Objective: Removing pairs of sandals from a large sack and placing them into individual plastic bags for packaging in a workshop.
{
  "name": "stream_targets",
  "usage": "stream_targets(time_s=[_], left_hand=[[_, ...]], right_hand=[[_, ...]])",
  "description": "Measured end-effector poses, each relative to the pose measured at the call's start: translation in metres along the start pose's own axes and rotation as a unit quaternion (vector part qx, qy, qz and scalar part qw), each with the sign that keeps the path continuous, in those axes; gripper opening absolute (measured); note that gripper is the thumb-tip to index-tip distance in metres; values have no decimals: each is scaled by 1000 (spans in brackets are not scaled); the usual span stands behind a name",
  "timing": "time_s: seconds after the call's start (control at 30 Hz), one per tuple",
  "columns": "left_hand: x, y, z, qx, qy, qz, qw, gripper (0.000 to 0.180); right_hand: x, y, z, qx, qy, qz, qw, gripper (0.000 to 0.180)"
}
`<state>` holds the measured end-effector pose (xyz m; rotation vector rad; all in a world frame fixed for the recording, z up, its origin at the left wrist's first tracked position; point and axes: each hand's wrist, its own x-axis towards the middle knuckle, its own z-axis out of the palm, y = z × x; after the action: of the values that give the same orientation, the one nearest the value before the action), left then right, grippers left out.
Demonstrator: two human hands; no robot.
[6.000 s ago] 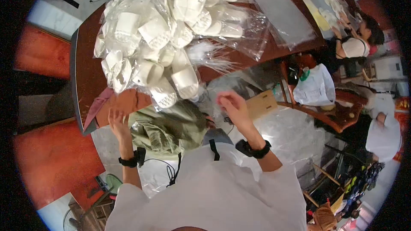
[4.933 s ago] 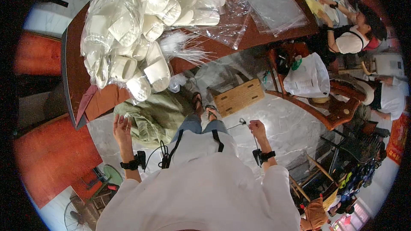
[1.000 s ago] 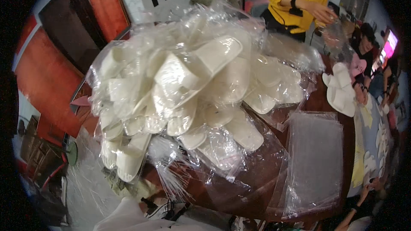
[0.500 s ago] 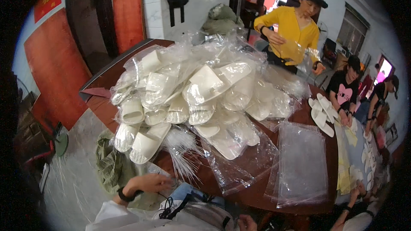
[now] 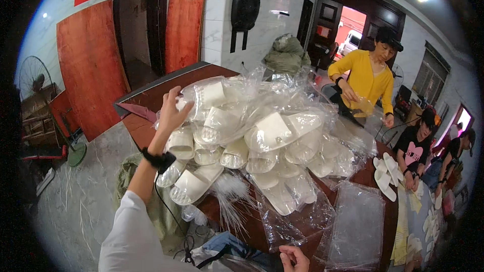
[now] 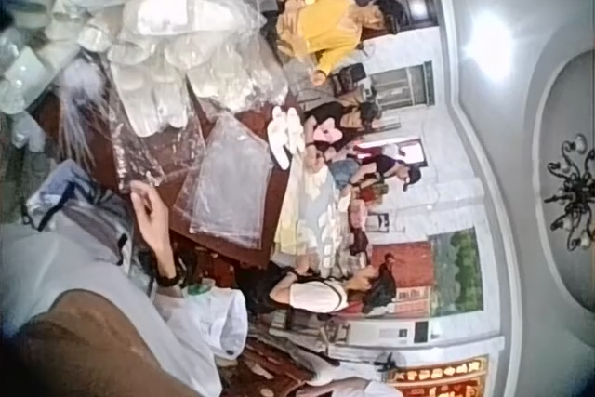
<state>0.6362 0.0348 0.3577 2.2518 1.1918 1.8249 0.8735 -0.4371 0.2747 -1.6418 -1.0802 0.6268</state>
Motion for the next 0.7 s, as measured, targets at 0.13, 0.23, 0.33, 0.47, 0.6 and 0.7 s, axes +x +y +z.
stream_targets(time_s=[0.13,0.23,0.33,0.47,0.6,0.7], left_hand=[[27,-53,46,38,-153,-228,961,76],[20,-40,66,-77,-306,-364,876,78],[6,-35,84,-242,-224,-413,849,79],[7,-39,98,-323,-160,-438,823,72],[13,-42,111,-405,-133,-445,788,59],[10,-70,115,-448,6,-258,856,25]], right_hand=[[22,-2,11,-26,-22,10,999,18],[29,0,14,-39,-40,39,998,17],[29,12,19,-8,-40,48,998,18],[29,18,17,4,-47,45,998,19],[35,33,13,46,-34,72,996,14],[38,41,13,31,-67,66,995,19]])
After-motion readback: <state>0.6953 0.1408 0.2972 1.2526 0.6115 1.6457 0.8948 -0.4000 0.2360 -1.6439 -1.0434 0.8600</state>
